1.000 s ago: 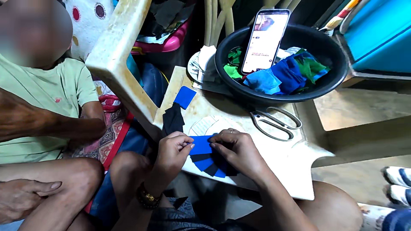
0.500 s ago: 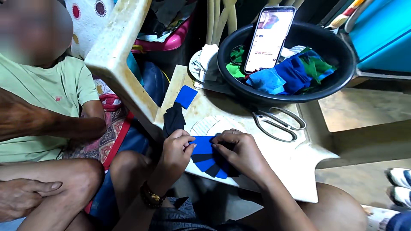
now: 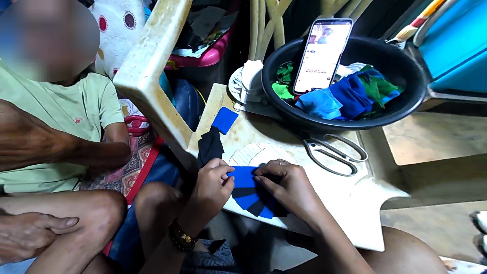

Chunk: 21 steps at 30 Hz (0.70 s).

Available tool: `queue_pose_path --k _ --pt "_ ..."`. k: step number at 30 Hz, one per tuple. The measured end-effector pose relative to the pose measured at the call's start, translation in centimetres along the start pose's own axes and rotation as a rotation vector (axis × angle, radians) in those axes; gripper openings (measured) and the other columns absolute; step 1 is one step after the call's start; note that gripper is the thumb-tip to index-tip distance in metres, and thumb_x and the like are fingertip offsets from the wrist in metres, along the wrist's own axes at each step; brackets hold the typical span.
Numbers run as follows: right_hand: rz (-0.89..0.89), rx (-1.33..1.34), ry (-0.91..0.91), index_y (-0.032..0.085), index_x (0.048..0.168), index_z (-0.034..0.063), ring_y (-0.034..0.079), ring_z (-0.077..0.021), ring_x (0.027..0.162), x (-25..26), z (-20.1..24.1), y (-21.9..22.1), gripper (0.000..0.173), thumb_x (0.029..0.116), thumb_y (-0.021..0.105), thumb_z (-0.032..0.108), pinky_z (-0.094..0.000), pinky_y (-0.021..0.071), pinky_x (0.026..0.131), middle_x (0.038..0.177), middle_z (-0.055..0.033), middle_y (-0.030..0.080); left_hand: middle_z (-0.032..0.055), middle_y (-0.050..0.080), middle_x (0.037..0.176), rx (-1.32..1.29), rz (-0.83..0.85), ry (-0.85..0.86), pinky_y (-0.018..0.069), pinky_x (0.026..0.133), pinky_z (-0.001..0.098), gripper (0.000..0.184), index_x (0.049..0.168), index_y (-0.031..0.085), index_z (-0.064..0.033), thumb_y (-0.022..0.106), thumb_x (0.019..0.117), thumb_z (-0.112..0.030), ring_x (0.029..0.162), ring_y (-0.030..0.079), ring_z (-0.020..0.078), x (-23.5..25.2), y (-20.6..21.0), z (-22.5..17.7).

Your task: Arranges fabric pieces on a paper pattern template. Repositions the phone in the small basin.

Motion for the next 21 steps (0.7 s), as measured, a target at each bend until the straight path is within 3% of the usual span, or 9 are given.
queue_pose_path --k 8,17,21 --pt "0.005 0.008 -0.004 0.076 0.089 0.0046 0.065 -0.0132 0.081 0.0 -0.2 0.1 0.014 0.0892 0.064 0.010 -0.0301 0.0517 0.075 0.085 -0.0060 0.070 0.0119 0.071 0.091 -0.004 -0.132 -0.039 0.0494 0.063 0.0139 0.013 0.090 0.076 0.0011 0.064 0.0870 0.000 0.071 0.062 0.0041 0.0 -1.2 1.2" --pt "0.013 0.009 0.011 0.077 0.090 0.0039 0.066 -0.0155 0.082 0.0 -0.2 0.1 0.013 0.0896 0.065 0.009 -0.0331 0.0528 0.076 0.086 -0.0075 0.071 0.0131 0.070 0.097 0.013 -0.033 0.011 0.0504 0.069 0.0185 0.013 0.095 0.078 -0.0009 0.067 0.0909 -0.005 0.075 0.062 0.0091 0.2 -0.5 1.0" --pt "0.017 0.007 0.016 0.077 0.091 0.0040 0.066 -0.0143 0.081 0.0 -0.3 0.1 0.013 0.0900 0.065 0.009 -0.0322 0.0524 0.076 0.085 -0.0068 0.071 0.0115 0.069 0.095 -0.011 -0.069 0.001 0.0481 0.066 0.0154 0.013 0.095 0.078 -0.0012 0.066 0.0905 -0.004 0.073 0.059 0.0057 -0.1 -0.6 1.3"
Point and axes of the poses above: each hand's wrist, its own x-axis towards the middle knuckle, its own y-axis out of the palm, z = x × y, the point moved 7 cm from there along x, towards the middle knuckle
